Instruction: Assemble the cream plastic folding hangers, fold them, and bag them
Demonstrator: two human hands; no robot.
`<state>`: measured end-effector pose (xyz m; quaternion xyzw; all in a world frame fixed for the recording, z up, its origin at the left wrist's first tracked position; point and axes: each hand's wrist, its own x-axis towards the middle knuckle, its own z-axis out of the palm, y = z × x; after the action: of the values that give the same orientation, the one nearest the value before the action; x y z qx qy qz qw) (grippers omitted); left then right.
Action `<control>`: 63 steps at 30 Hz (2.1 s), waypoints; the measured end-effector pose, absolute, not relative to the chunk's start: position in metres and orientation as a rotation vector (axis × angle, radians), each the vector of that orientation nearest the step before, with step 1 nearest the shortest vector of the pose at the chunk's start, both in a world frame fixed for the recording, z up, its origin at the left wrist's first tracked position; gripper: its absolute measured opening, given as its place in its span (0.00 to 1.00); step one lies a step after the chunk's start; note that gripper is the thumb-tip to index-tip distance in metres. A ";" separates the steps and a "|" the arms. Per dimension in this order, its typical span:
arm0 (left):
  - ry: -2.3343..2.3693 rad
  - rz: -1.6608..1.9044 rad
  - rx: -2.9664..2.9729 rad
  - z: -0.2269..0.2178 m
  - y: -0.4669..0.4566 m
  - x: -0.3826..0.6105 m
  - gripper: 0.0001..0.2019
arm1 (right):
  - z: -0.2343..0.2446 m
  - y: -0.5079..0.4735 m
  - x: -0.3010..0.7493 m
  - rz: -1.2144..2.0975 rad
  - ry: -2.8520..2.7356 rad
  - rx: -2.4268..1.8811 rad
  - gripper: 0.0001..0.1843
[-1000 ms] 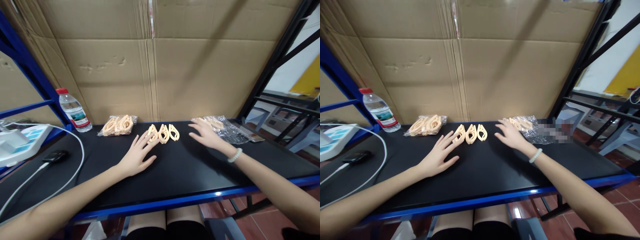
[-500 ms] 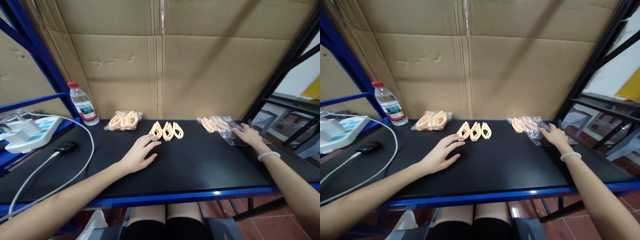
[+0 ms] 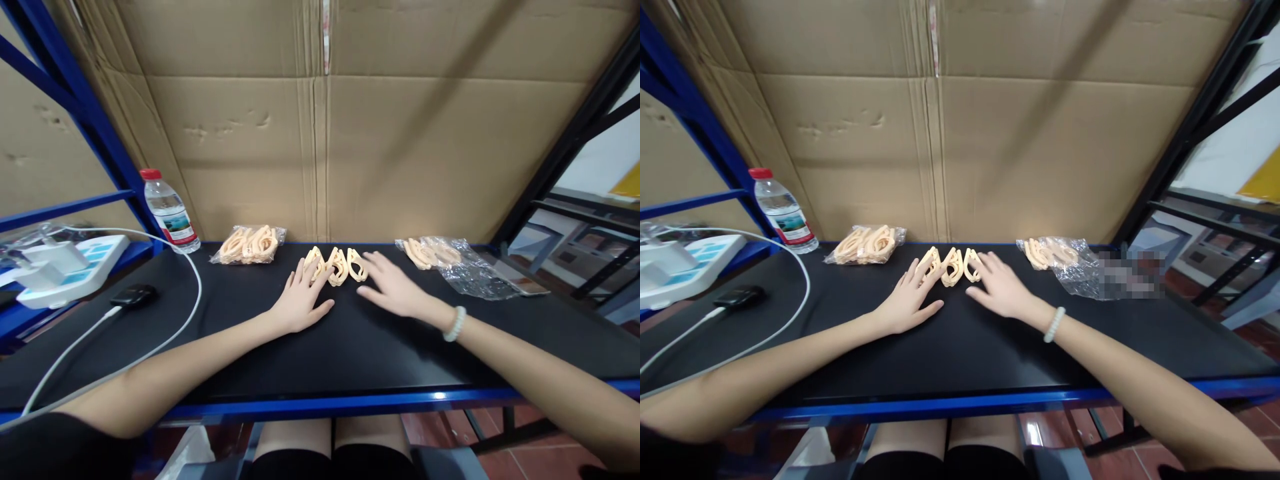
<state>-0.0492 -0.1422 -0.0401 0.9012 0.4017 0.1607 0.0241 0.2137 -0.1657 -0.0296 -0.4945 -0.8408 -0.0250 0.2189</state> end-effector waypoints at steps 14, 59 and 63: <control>1.311 0.359 2.786 -0.048 -0.084 -0.023 0.33 | -0.049 -0.105 0.174 0.046 -2.518 -1.505 0.40; 1.319 1.337 1.961 -0.027 -0.138 -0.086 0.36 | 0.016 -0.212 0.124 0.176 -2.573 -0.942 0.18; 1.269 1.394 2.441 -0.019 -0.153 -0.082 0.30 | 0.029 -0.170 0.169 0.010 -2.332 -1.137 0.14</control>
<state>-0.0824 -0.1526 -0.0191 0.7911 0.4113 0.4518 0.0285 0.1689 -0.1701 0.0291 -0.4219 -0.8655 0.0036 0.2701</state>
